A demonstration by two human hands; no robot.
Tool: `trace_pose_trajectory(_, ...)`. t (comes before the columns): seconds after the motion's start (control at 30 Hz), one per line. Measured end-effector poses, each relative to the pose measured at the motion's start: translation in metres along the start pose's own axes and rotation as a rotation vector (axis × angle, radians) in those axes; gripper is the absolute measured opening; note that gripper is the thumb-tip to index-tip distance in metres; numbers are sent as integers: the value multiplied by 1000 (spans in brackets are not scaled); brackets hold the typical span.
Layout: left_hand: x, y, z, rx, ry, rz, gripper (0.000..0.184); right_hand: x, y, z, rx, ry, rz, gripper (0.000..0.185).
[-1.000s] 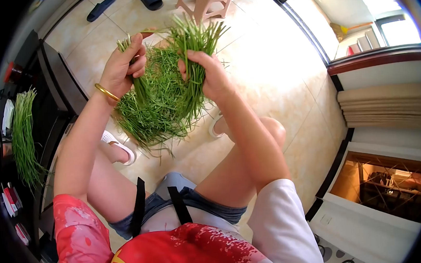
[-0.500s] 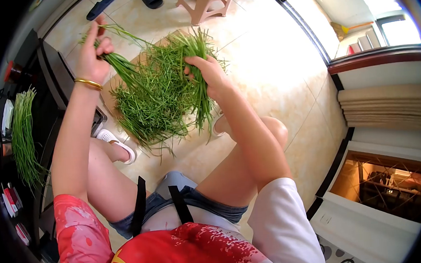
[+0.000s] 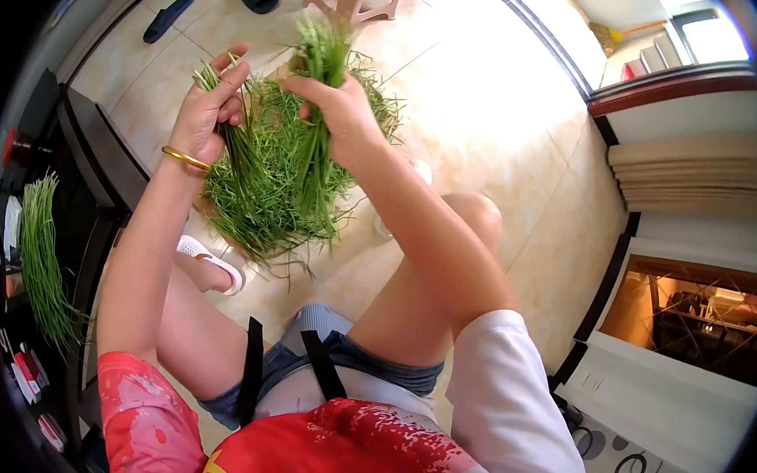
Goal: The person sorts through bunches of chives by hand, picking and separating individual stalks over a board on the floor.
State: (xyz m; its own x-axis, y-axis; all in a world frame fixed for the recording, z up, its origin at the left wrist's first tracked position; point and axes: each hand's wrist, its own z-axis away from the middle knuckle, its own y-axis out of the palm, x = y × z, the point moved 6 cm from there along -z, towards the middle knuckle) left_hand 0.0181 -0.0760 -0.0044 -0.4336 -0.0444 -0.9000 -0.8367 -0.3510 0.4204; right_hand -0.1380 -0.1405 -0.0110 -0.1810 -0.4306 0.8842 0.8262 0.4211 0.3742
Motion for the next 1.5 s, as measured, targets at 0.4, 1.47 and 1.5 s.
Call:
trace_pose_trajectory(0.4,21,8,0,72,-180,-7,46,-10,15,-13,65,16,13,25)
trace_pose_trajectory(1.47,29,-6,5,173,-298,156,36,-15,26,-15,159,-64,175,28)
trace_pose_trajectory(1.5,28,-5,5,178,-285,131,35,-15,26,-16,160,-63,175,28)
